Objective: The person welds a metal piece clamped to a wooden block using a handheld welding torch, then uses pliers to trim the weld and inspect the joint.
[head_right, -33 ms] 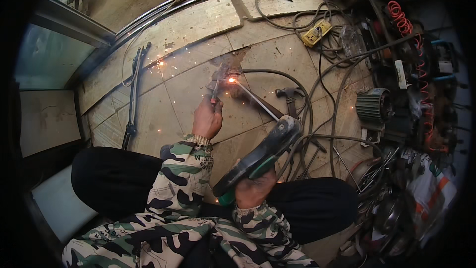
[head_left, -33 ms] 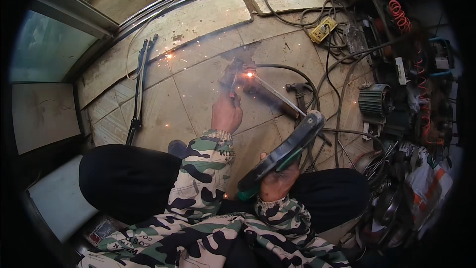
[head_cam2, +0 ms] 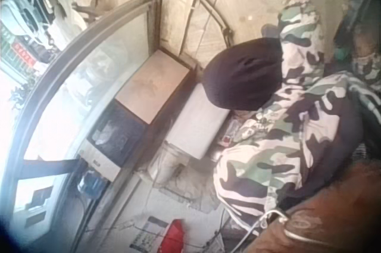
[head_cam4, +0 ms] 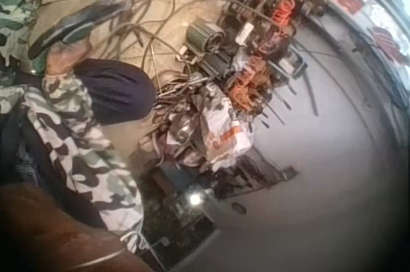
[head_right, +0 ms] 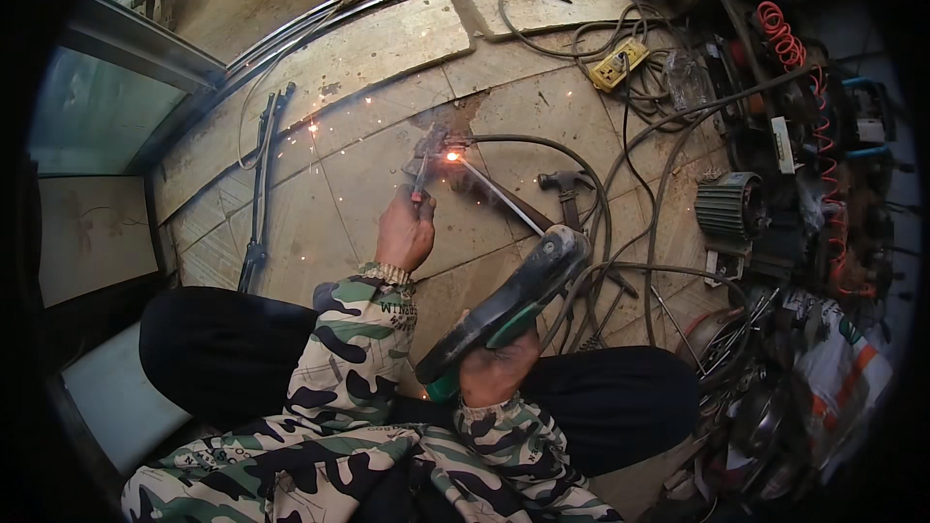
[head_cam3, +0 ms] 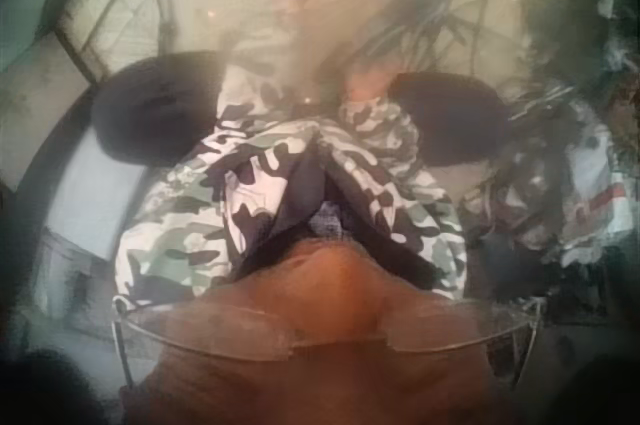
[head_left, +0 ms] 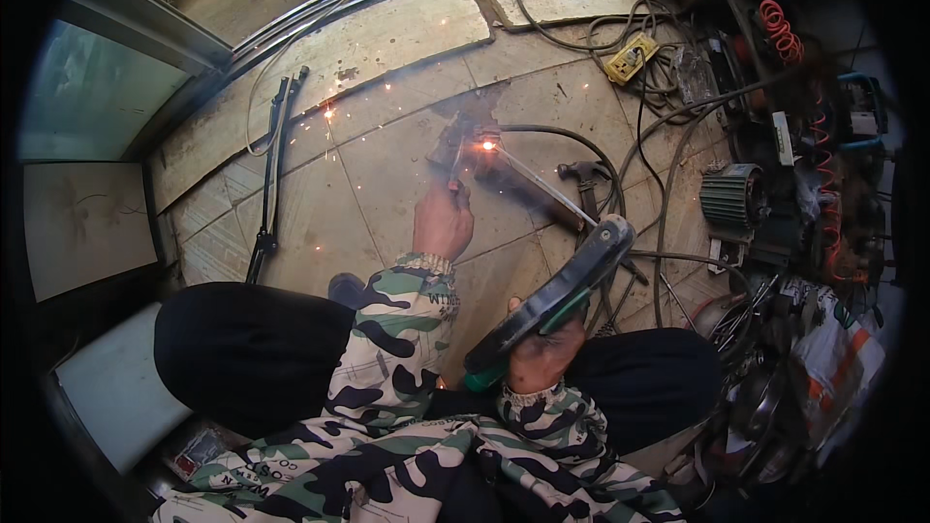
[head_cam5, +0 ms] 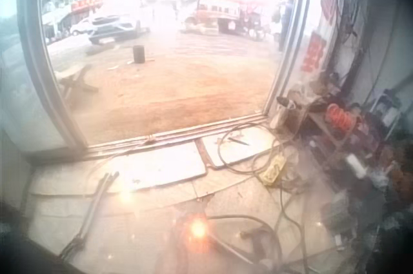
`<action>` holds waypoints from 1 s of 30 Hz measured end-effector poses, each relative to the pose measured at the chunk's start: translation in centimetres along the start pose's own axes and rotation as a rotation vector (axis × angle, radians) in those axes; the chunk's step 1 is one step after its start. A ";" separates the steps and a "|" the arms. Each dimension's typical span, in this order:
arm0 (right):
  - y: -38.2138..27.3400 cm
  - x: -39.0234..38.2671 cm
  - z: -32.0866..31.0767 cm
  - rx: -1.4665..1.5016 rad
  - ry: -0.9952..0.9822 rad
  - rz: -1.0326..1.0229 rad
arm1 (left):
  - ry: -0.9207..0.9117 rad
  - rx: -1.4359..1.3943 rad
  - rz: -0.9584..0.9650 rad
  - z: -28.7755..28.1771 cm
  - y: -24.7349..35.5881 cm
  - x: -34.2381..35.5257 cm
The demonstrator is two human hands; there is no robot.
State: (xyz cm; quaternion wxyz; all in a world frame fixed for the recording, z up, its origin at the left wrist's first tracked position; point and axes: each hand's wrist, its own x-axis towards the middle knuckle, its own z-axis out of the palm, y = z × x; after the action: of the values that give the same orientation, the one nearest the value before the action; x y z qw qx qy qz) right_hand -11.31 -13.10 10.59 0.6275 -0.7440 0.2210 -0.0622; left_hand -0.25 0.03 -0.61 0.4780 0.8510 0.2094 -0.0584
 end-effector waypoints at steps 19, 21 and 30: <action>0.3 0.0 -0.1 -0.054 0.034 0.009 | -0.030 0.001 -0.015 0.0 0.7 -0.2; 0.5 0.0 -0.2 -0.057 0.027 0.006 | 0.009 0.143 0.364 0.8 -2.3 0.5; 2.0 -0.1 -0.4 -0.087 -0.019 -0.070 | 0.053 0.339 0.881 1.4 -7.0 1.0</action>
State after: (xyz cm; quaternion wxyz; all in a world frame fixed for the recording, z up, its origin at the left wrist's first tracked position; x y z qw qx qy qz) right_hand -12.06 -13.60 8.81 0.5939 -0.7785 0.1916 -0.0675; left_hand -2.11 2.33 -7.14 0.3060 0.9261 -0.1720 0.1381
